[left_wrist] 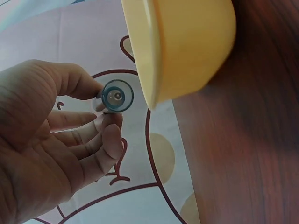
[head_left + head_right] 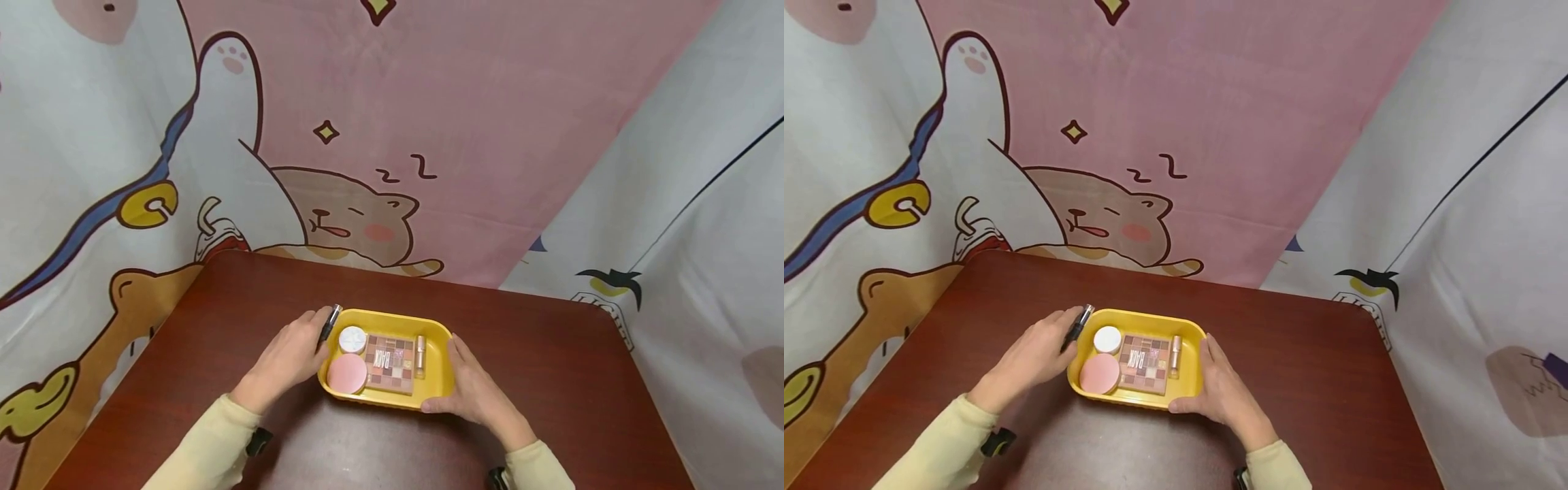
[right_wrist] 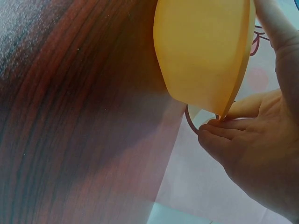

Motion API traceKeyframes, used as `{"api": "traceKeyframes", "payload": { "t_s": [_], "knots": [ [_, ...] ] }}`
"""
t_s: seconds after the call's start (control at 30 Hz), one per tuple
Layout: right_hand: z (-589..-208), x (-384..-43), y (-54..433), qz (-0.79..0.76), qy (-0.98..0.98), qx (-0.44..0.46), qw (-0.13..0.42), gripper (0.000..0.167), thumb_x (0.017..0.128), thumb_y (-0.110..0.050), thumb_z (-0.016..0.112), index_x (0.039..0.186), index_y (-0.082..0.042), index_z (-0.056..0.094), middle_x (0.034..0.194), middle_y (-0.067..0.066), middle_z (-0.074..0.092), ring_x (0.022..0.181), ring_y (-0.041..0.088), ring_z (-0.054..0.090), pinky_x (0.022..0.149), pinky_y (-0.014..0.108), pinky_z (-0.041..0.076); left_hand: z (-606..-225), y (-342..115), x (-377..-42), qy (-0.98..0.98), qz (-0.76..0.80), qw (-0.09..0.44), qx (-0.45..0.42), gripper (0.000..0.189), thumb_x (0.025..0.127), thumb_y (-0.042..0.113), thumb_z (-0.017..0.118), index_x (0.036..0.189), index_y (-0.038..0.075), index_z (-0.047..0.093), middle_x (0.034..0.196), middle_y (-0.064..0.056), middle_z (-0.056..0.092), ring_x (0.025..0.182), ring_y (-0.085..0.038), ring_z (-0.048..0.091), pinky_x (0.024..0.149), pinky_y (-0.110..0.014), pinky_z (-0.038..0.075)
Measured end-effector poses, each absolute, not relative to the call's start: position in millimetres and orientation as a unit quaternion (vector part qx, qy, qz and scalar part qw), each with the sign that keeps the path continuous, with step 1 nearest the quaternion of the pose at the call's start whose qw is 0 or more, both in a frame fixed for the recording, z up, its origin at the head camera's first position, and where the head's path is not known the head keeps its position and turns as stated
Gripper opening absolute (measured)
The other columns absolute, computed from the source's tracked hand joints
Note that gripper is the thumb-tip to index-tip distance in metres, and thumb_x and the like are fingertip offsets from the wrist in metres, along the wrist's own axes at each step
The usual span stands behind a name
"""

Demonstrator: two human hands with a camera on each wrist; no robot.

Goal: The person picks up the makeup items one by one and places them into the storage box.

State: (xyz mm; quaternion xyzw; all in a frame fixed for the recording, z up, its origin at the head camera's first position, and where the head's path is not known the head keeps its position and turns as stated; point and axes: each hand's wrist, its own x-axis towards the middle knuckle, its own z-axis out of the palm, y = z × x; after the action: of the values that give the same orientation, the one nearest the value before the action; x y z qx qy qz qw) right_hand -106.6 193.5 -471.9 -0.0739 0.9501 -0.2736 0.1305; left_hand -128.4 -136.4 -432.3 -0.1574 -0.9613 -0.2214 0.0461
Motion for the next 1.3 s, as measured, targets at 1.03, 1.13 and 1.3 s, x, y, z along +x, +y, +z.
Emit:
{"api": "traceKeyframes", "payload": {
  "t_s": [1.03,1.13,1.3],
  "knots": [
    [-472.5,-105.0,194.4,-0.279,0.948,-0.085,0.124,0.139,0.062,-0.06,0.094,0.163,0.002,0.02,0.17,0.023,0.017,0.144,0.042,0.042,0.113,0.057,0.042,-437.2,-76.0,-115.5,-0.941,-0.278,0.023,-0.191,0.054,0.083,0.005,0.071,0.135,0.0,0.058,0.101,-0.01,0.065,0.08,-0.02,0.059,0.07,-0.039,0.054],
    [-473.3,-104.8,194.7,-0.28,0.948,-0.09,0.121,0.139,0.063,-0.059,0.094,0.163,0.003,0.021,0.169,0.024,0.017,0.144,0.043,0.041,0.113,0.057,0.041,-440.6,-69.6,-114.4,-0.939,-0.28,0.022,-0.198,0.054,0.084,0.005,0.073,0.136,0.001,0.058,0.102,-0.011,0.066,0.082,-0.02,0.061,0.072,-0.039,0.055],
    [-474.4,-105.7,195.6,-0.28,0.948,-0.1,0.109,0.137,0.064,-0.059,0.093,0.163,0.003,0.021,0.169,0.025,0.018,0.144,0.043,0.042,0.113,0.057,0.041,-441.3,-60.9,-114.2,-0.933,-0.293,0.024,-0.208,0.052,0.084,0.003,0.073,0.134,0.001,0.059,0.094,-0.008,0.064,0.076,-0.019,0.058,0.068,-0.037,0.052]
  ]
}}
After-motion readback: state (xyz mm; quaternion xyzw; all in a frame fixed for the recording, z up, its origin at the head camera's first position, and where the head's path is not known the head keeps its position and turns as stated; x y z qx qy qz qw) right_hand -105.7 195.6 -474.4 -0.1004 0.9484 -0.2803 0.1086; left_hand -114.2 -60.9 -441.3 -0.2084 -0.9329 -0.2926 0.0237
